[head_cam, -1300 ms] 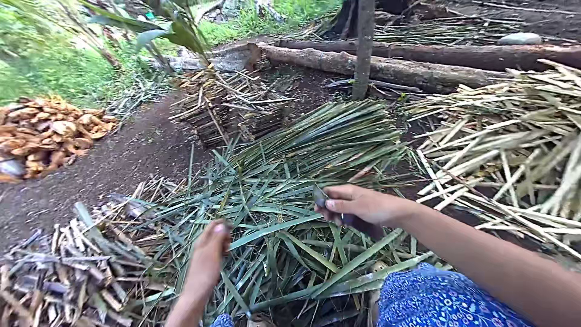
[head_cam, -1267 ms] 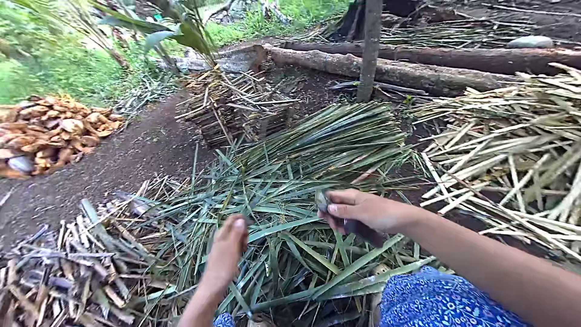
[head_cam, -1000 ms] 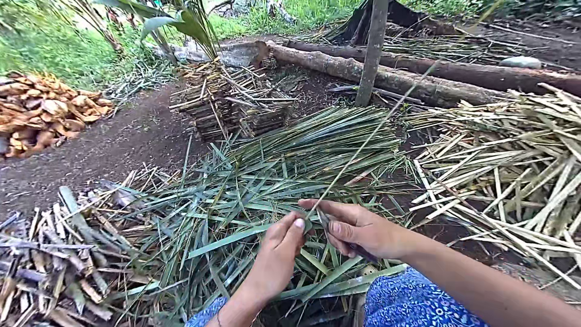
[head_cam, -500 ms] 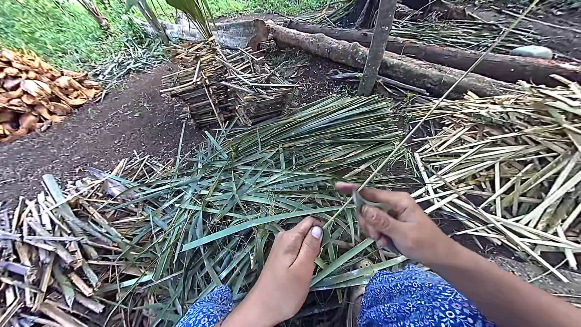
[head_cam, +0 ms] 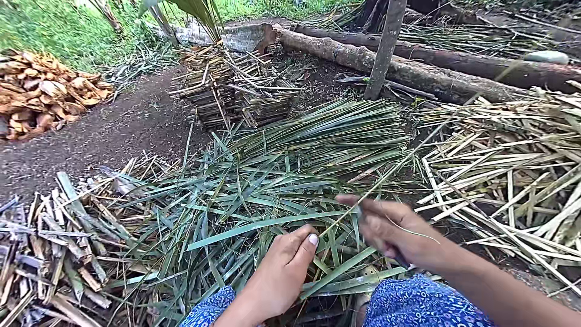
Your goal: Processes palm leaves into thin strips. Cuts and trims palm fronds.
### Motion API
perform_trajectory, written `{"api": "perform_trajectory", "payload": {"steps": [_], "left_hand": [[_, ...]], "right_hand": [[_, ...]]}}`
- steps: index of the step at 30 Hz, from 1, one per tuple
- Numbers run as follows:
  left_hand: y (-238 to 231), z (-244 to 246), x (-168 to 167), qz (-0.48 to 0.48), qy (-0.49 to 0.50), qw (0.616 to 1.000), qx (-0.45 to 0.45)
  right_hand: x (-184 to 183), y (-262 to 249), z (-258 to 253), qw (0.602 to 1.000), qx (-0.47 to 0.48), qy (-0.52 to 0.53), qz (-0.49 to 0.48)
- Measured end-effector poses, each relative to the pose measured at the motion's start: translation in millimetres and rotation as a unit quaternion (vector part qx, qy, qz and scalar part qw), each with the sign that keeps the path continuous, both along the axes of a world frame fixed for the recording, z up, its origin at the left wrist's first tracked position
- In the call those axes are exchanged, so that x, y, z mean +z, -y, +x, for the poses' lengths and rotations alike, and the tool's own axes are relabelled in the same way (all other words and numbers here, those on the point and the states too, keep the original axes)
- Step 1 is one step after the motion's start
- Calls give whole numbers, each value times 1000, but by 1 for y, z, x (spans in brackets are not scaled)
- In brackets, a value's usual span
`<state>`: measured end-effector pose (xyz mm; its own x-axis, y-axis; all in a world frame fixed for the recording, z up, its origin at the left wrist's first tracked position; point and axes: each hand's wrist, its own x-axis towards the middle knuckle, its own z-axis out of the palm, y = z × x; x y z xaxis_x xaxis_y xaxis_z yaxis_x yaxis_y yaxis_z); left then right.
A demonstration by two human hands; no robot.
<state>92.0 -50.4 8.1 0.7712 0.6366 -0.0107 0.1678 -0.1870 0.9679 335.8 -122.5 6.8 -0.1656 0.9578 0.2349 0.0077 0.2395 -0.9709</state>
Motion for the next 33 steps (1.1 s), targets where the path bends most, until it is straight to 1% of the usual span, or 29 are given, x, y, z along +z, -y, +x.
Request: {"api": "perform_trajectory", "payload": {"steps": [2,4,7,8,11,13,16,18,22,26,29,33], "left_hand": [[-8,-10,3,2,-18,1000,-17],[-18,-19,7,17,-39,999,-33],[-33,-33,7,44,-78,996,-20],[-37,-35,6,69,-96,993,-10],[-44,-35,0,215,-136,966,46],[-38,-27,1,283,-142,945,84],[-25,-8,3,375,-79,914,131],[-19,4,6,417,-38,894,156],[-13,18,13,459,30,869,180],[-10,18,16,495,52,848,183],[-13,9,16,500,44,845,186],[-26,-16,15,487,20,852,191]], "right_hand": [[4,-1,20,995,-75,-54,25],[8,0,37,986,-137,-81,55],[13,5,49,964,-233,-109,68],[14,6,49,959,-252,-110,70],[13,7,42,960,-246,-109,70],[11,6,32,967,-226,-96,65],[6,3,11,978,-186,-62,66],[4,2,-5,984,-157,-50,70],[3,0,-27,990,-111,-43,80],[7,0,-27,986,-123,-60,98],[14,0,-12,974,-179,-83,111],[26,2,19,939,-301,-122,115]]}}
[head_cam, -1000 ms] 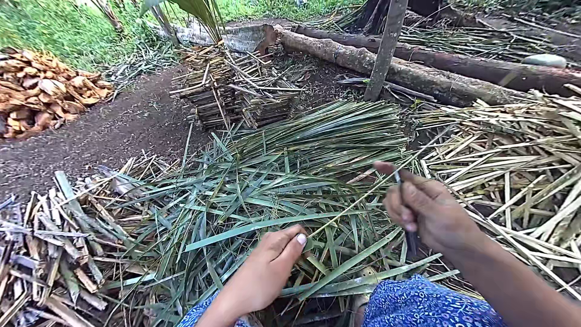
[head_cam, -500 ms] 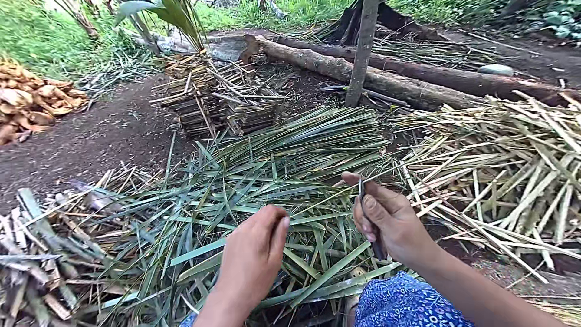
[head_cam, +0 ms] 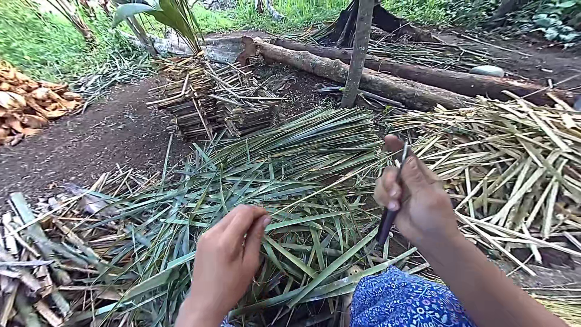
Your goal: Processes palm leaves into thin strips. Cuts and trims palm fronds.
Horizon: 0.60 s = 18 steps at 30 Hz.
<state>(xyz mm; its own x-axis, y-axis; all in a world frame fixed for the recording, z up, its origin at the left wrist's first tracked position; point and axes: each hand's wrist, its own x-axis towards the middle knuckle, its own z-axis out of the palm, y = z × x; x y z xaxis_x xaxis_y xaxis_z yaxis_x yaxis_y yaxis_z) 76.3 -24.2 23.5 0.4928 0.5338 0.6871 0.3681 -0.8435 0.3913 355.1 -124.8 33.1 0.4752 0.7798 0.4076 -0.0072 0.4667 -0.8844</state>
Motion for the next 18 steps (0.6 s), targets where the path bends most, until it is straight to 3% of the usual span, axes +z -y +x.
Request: {"api": "perform_trajectory", "payload": {"steps": [5,9,12,18], "left_hand": [[-33,-42,-5,-18,-35,999,11],[-55,-67,-15,-81,-66,994,12],[-34,-40,-7,-113,-64,991,-12],[15,32,5,-77,-5,995,-65]], "right_hand": [[6,2,23,995,-79,-55,26],[5,4,26,994,-90,-60,24],[-4,1,7,999,-33,-24,-7],[-23,-3,-51,983,166,51,-53]]}}
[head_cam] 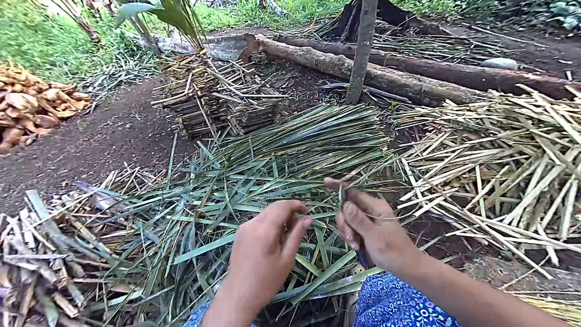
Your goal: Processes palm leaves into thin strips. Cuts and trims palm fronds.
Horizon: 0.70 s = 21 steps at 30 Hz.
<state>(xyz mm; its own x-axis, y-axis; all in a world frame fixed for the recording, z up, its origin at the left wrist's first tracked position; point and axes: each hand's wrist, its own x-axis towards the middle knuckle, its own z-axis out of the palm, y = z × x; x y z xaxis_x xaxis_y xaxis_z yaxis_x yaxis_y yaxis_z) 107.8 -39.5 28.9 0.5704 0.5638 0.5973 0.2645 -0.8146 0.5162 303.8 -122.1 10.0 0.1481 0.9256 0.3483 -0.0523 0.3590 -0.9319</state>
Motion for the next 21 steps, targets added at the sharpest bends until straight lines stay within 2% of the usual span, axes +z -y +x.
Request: {"api": "perform_trajectory", "payload": {"steps": [4,12,18,21], "left_hand": [[-2,0,-2,43,8,999,1],[-43,-53,-10,27,-33,999,-10],[-56,-71,-13,15,-42,999,-26],[-64,-83,-16,5,-41,999,2]], "right_hand": [[0,2,0,1000,20,2,8],[11,10,52,989,-134,-50,30],[7,11,56,991,-125,-17,45],[11,10,64,983,-172,-46,43]]}}
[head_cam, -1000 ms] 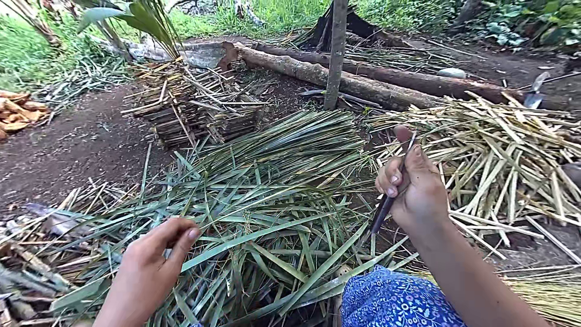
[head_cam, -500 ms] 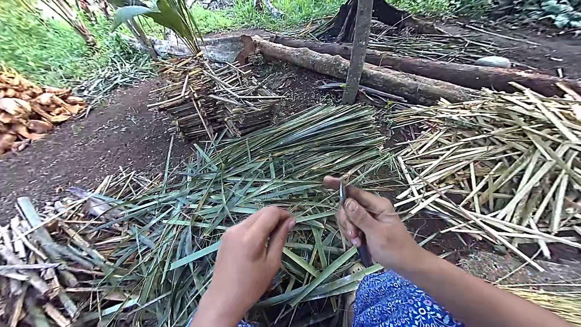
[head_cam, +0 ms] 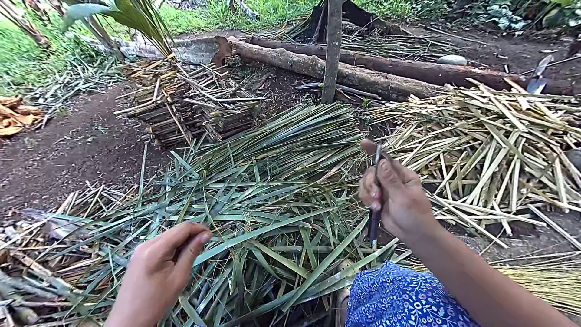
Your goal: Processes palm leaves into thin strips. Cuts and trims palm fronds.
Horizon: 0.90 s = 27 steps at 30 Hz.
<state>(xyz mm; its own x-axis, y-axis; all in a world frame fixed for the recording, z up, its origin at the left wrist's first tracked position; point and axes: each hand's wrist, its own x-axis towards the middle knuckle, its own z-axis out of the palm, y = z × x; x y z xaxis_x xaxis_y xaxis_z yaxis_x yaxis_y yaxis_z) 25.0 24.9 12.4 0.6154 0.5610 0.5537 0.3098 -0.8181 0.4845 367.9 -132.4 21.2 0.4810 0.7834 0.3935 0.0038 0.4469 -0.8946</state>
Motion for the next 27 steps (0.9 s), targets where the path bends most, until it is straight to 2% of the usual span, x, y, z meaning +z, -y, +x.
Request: {"api": "perform_trajectory", "payload": {"steps": [4,7,9,10,12,14,16,18,23,27], "left_hand": [[-38,-45,-11,28,-44,987,151],[-67,-94,-29,-6,-39,965,259],[-62,-91,-28,-10,-13,957,290],[-54,-79,-23,-6,-2,957,290],[-36,-49,-14,-11,17,964,264],[-23,-21,-10,-11,32,974,225],[-11,2,-10,-12,37,982,184],[3,22,-12,-19,35,990,137],[33,68,-15,-39,22,999,21],[44,86,-19,-27,25,998,-53]], "right_hand": [[11,2,30,988,-116,-99,6],[7,4,65,958,-214,-188,27],[-2,0,61,959,-188,-208,-48],[-7,-3,50,964,-125,-200,-123],[-24,-5,29,953,98,-127,-259],[-38,-10,10,886,333,-31,-322],[-38,-17,-13,846,424,32,-320],[-29,-20,-33,857,423,39,-291],[-4,-23,-62,897,399,-62,-182],[-2,-22,-75,949,287,-59,-116]]}}
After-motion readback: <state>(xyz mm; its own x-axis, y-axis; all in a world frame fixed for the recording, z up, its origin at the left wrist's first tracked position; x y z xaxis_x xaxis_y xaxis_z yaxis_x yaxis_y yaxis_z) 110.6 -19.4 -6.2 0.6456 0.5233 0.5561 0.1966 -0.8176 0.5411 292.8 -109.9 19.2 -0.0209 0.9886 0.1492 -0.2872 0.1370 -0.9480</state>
